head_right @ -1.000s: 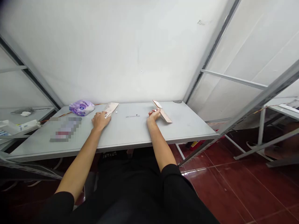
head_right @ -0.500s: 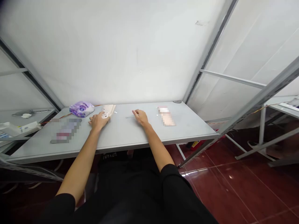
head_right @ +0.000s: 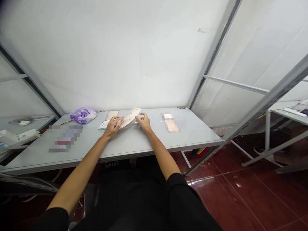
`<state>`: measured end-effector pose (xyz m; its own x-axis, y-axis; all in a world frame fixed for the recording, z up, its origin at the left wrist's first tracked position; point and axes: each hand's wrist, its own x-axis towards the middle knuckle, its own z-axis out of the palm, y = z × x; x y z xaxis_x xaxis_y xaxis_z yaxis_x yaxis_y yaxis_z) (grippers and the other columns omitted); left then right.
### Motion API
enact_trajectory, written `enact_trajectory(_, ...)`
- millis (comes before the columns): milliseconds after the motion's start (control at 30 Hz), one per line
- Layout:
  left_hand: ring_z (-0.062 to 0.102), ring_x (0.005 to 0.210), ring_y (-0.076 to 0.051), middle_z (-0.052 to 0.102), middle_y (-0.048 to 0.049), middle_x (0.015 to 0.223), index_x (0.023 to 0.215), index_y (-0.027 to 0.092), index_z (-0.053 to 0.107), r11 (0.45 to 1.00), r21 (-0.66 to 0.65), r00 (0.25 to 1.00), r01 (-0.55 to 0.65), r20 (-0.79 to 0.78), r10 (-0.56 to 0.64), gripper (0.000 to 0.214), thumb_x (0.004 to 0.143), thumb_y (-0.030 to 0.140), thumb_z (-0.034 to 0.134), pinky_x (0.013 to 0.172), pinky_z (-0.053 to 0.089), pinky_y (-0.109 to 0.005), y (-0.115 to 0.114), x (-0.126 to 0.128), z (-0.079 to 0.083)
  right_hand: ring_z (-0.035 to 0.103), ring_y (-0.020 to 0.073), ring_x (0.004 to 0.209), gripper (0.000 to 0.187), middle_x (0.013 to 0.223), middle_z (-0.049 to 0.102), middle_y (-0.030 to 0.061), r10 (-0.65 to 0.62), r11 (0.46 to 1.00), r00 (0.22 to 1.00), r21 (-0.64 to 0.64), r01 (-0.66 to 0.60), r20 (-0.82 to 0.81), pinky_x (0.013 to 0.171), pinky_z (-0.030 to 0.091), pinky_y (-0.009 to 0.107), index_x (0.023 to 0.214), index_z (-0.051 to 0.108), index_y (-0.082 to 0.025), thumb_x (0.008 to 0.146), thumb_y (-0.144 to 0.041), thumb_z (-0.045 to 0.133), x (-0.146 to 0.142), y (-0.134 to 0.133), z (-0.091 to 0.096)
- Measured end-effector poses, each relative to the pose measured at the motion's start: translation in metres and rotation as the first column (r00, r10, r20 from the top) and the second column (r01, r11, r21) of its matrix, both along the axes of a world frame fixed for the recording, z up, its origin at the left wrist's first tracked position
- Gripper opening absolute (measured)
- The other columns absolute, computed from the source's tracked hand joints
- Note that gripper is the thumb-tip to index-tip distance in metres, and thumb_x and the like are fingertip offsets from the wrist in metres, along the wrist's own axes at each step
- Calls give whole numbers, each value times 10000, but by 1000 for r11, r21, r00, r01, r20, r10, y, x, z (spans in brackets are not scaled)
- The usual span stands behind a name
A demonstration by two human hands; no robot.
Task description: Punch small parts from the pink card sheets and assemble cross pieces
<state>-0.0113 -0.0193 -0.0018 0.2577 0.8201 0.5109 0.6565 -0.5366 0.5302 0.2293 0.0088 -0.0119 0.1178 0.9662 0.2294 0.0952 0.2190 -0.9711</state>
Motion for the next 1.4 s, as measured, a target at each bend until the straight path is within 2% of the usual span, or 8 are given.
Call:
enact_trajectory(167,608,1152,-256,532,-99,1376,1419,266,626,992,-20,989,126,-69,-127,536,961,498,469,1002,525,-399,-2,7,-4,605,126,522,736,760,682,-56,-7,999,999,-51,4,-48,387,394,197,1319,430,-246,708,-371,822,2,-2,0)
enact_trajectory(300,616,1089,-261,537,-111,1335,1369,258,659,996,66,997,63,-43,-60,492,968,482,482,967,540,-412,-1,5,-3,614,126,527,773,741,683,-70,-4,998,998,-58,0,-70,414,439,200,1361,421,-247,690,-270,803,4,-1,0)
enact_trajectory(633,573,1198,-299,530,-113,1284,1290,233,691,962,40,962,-271,45,269,486,905,501,565,1115,452,-436,5,-7,3,720,169,663,344,777,728,7,-181,983,971,-13,181,-159,528,557,242,1095,636,-203,753,-218,667,21,5,2)
enact_trajectory(833,534,1240,-324,534,-140,1263,1307,205,692,879,-40,867,-476,147,476,505,896,492,626,1120,430,-466,14,-18,0,716,172,641,85,638,704,10,-162,987,956,55,153,245,671,569,272,835,690,-202,809,-201,610,18,3,-5)
enact_trajectory(967,528,1242,-331,536,-139,1268,1287,205,711,897,-11,888,-442,130,440,501,879,493,664,1138,406,-475,17,-18,-4,697,176,658,101,657,716,26,-182,982,854,133,134,488,758,550,292,802,712,-203,838,-209,617,16,3,-10)
enact_trajectory(1167,535,1246,-336,543,-145,1272,1281,196,717,914,1,905,-406,139,402,508,878,501,663,1148,402,-492,15,-16,-5,652,183,701,232,709,720,53,-232,967,837,207,146,495,770,534,304,731,701,-206,893,-358,633,12,2,-5)
enact_trajectory(1300,575,1205,-299,563,-119,1235,1266,212,713,966,83,965,-244,124,233,492,888,515,627,1126,438,-451,13,-13,-6,518,112,470,440,631,678,41,87,995,965,24,-96,247,508,447,243,750,711,-180,933,-558,581,5,-4,3)
enact_trajectory(1400,596,1190,-273,590,-97,1235,1262,233,706,994,109,999,-7,41,2,483,895,533,612,1109,460,-411,8,-6,-4,394,63,366,453,649,677,40,284,948,958,-138,-286,-27,356,256,214,775,683,-155,895,-590,638,2,-7,7)
